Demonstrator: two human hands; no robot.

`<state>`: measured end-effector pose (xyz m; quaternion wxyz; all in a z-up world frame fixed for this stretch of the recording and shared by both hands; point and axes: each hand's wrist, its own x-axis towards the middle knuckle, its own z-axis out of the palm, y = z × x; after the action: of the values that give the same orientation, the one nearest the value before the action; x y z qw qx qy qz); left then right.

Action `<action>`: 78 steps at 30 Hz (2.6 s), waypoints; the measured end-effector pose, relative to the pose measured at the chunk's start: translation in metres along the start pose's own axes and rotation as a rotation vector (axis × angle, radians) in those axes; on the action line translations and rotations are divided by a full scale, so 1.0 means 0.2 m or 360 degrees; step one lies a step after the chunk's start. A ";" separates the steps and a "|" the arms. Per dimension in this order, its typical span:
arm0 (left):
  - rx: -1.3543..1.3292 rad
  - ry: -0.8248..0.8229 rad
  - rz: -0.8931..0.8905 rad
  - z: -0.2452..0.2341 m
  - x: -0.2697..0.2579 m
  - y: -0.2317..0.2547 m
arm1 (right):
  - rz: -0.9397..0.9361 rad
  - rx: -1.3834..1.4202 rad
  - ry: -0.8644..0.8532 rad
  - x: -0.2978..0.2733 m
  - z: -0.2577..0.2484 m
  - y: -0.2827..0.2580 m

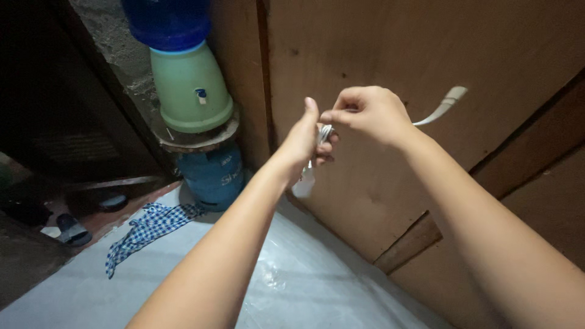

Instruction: The person packs a white backpack with various items. They place a black pouch, a white charger, a purple hair clip, a smartphone, and a coiled purple cable into the bag.

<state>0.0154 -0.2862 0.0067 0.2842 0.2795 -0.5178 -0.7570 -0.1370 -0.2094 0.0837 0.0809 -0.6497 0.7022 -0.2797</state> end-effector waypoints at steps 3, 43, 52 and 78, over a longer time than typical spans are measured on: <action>-0.0407 -0.0732 0.0286 -0.06 -0.02 0.07 | -0.0081 0.0372 0.0175 0.00 0.06 0.09; -0.0009 0.1128 0.1087 -0.01 0.23 0.19 | 0.0657 0.2215 -0.0835 0.57 0.40 0.20; 0.0408 0.1507 0.1062 -0.53 0.91 0.37 | 0.0244 0.0731 -0.0454 1.32 0.44 0.31; 0.0249 0.1155 0.0694 -0.62 2.60 0.40 | -0.0217 0.0194 0.0515 2.19 0.60 1.05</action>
<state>-0.2391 -0.7626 -0.0242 0.5791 0.4324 -0.4871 -0.4902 -0.3245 -0.6632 -0.0103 -0.0132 -0.6363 0.6421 -0.4274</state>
